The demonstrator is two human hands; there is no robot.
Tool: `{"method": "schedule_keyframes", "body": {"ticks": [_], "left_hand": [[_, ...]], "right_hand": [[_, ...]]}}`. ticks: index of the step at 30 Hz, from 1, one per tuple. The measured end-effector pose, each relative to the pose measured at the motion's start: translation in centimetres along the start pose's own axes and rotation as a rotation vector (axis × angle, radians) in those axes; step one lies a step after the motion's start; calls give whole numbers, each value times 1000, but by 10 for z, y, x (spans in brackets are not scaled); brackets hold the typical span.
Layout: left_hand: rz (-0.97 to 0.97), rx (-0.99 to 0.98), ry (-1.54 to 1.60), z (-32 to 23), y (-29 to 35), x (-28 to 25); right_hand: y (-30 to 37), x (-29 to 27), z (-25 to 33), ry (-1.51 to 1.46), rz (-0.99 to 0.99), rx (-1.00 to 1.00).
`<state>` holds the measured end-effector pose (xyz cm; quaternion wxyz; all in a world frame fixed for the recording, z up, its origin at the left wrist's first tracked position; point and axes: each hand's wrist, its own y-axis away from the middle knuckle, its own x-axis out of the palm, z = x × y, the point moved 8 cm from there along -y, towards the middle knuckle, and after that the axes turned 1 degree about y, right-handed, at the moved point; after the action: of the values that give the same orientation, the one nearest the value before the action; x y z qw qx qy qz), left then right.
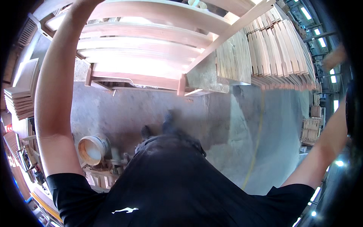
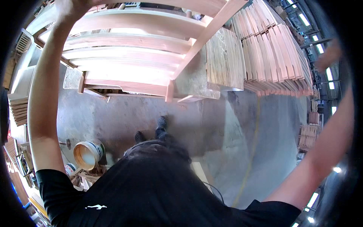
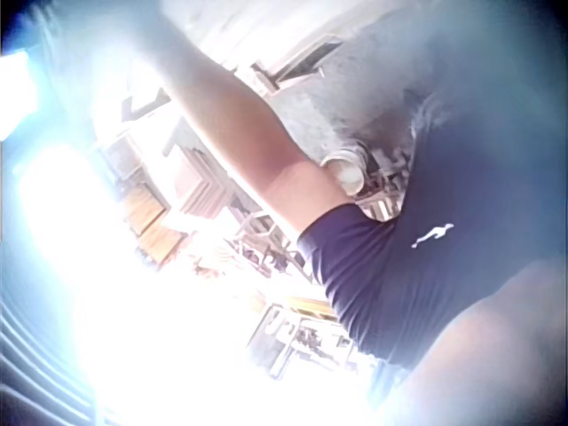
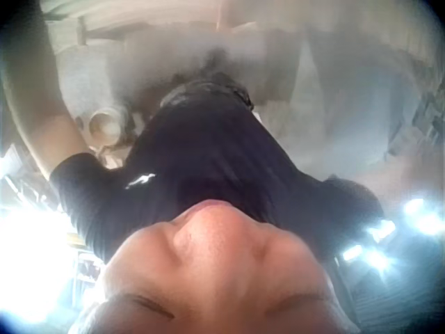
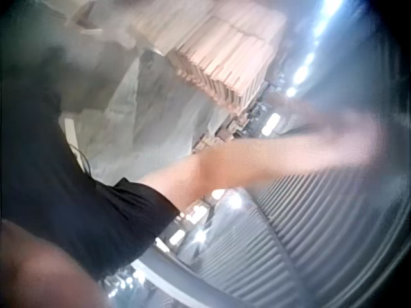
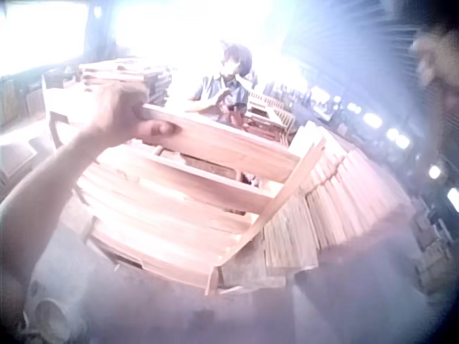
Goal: The person marks a wooden chair frame with a pencil while it is positioned upside down. They then lift the chair, place it on a workbench, and use a rubber mallet to hammer the joints of the chair frame.
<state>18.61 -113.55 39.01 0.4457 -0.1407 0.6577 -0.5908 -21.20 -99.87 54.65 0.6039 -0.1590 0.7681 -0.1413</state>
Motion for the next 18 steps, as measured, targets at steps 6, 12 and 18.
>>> {"method": "schedule_keyframes", "body": {"ticks": [6, 12, 18], "left_hand": [[-3, 3, 22, -8, 0, -1], [156, -67, -53, 2, 0, 10], [82, 17, 11, -7, 2, 6]], "right_hand": [[-10, 49, 4, 67, 40, -116], [-17, 48, 20, -14, 280, -77], [2, 37, 39, 26, 105, 87]]}}
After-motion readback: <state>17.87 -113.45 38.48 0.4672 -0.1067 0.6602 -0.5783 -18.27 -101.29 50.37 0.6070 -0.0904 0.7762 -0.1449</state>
